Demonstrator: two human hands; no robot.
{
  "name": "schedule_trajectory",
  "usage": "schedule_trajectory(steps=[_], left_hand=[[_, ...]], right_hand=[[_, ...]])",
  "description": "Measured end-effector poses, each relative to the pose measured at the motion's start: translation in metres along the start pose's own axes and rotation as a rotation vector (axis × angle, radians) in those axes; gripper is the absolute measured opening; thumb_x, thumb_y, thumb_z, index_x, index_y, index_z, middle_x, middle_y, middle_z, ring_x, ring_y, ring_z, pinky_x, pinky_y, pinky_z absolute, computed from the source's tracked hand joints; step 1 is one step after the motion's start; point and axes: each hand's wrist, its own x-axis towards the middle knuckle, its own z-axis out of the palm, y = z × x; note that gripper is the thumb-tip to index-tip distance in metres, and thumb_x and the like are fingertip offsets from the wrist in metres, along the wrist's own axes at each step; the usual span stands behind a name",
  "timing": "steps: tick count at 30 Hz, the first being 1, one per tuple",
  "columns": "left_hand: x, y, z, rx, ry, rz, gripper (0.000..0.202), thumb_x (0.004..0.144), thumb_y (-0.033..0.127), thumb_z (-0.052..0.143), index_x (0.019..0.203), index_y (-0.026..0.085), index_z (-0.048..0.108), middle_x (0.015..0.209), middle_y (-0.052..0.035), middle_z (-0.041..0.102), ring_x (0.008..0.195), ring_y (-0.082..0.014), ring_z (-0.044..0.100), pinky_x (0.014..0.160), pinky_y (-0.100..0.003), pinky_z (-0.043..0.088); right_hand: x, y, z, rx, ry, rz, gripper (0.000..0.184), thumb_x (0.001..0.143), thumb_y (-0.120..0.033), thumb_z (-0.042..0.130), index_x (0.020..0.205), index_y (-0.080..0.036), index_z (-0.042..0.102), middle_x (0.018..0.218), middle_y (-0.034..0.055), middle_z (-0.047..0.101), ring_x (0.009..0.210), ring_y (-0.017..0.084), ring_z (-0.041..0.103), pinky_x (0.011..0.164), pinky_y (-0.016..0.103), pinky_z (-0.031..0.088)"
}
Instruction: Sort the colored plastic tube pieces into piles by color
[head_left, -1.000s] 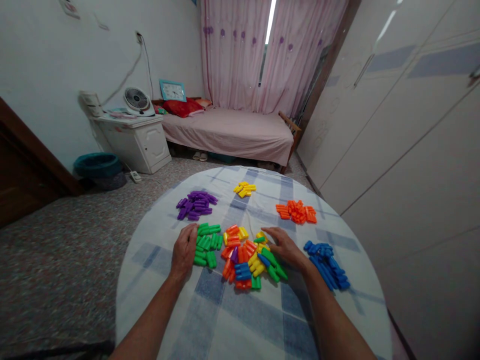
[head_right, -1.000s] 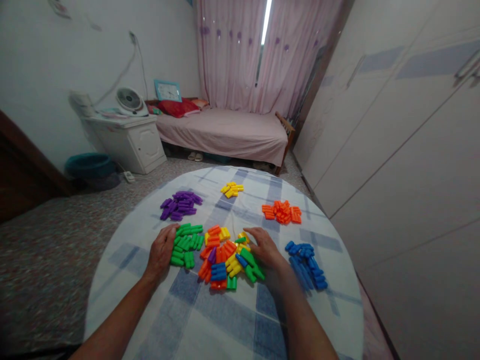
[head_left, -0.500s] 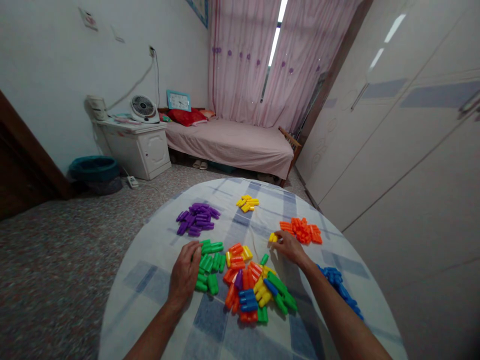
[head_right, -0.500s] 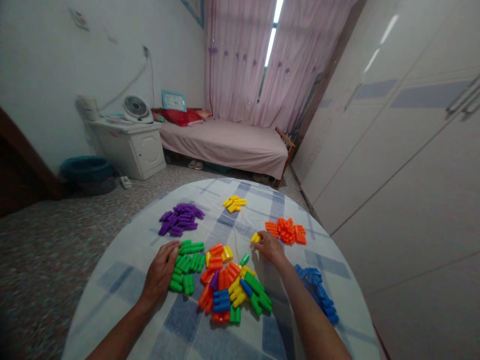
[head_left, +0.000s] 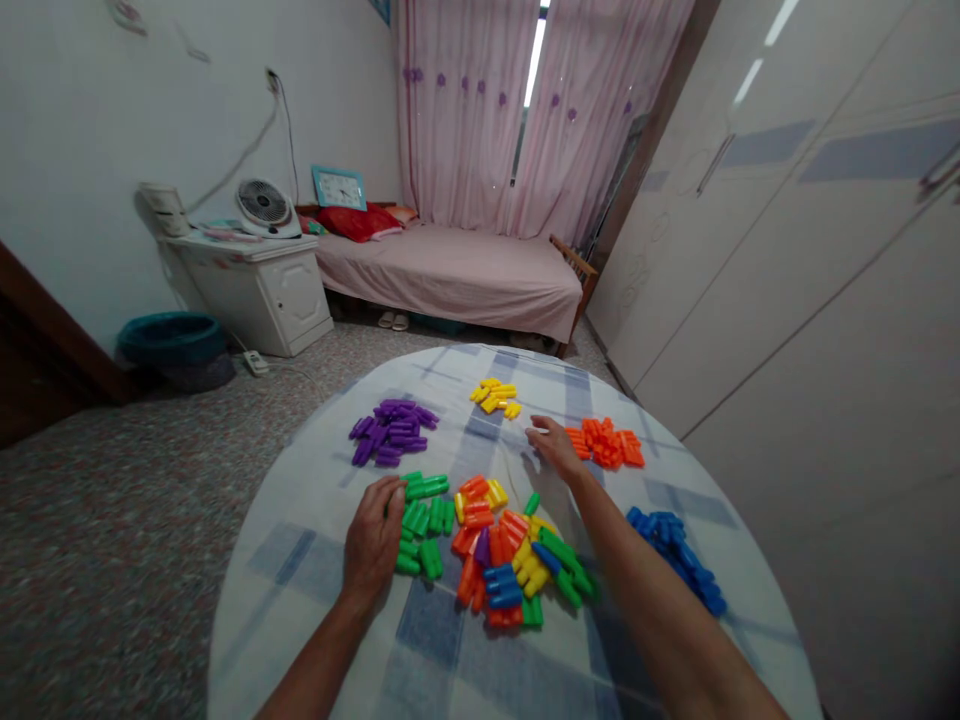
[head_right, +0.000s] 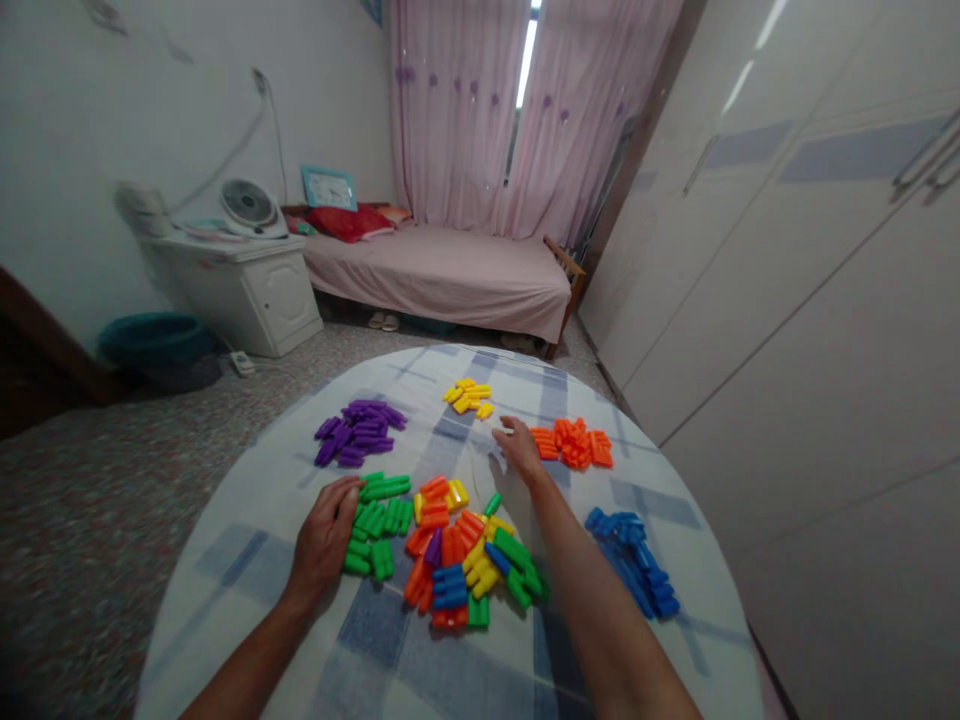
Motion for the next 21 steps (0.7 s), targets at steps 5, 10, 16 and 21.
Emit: schedule_trajectory(steps=[5,10,16,21], left_hand=[[0.001,-0.001,0.001,0.015,-0.005,-0.006,0.038,0.091,0.045,0.034,0.100,0.020,0.062,0.111,-0.0055,0.058,0.107,-0.0206,0.054,0.098,-0.034,0.041],[0.002,-0.005,0.002,0.016,0.003,0.006,0.038,0.092,0.045,0.035,0.102,0.019,0.061,0.111,-0.0053,0.058,0.106,-0.0202,0.055,0.097,-0.033,0.041],[0.002,-0.007,0.001,0.017,0.000,0.036,0.038,0.092,0.044,0.035,0.100,0.019,0.061,0.109,-0.0054,0.058,0.105,-0.0200,0.055,0.097,-0.033,0.041],[0.003,-0.009,0.001,0.016,-0.008,0.031,0.038,0.091,0.044,0.034,0.100,0.018,0.061,0.108,-0.0063,0.058,0.105,-0.0207,0.055,0.097,-0.034,0.041]], right_hand=[[-0.067,0.009,-0.048,0.038,-0.308,0.046,0.030,0.074,-0.036,0.059,0.093,-0.016,0.068,0.076,0.0028,0.068,0.068,0.016,0.060,0.063,0.026,0.047],[-0.119,0.005,-0.074,0.054,-0.480,0.080,0.029,0.078,-0.038,0.056,0.094,-0.017,0.066,0.083,0.0022,0.067,0.075,0.017,0.060,0.067,0.027,0.046],[-0.132,-0.003,-0.062,-0.113,-0.417,0.053,0.029,0.080,-0.030,0.052,0.101,-0.017,0.066,0.094,0.0058,0.067,0.083,0.019,0.061,0.075,0.030,0.046],[-0.128,-0.012,-0.054,-0.294,-0.445,0.001,0.026,0.074,-0.020,0.055,0.096,-0.016,0.068,0.091,0.0058,0.063,0.079,0.017,0.057,0.071,0.027,0.043]])
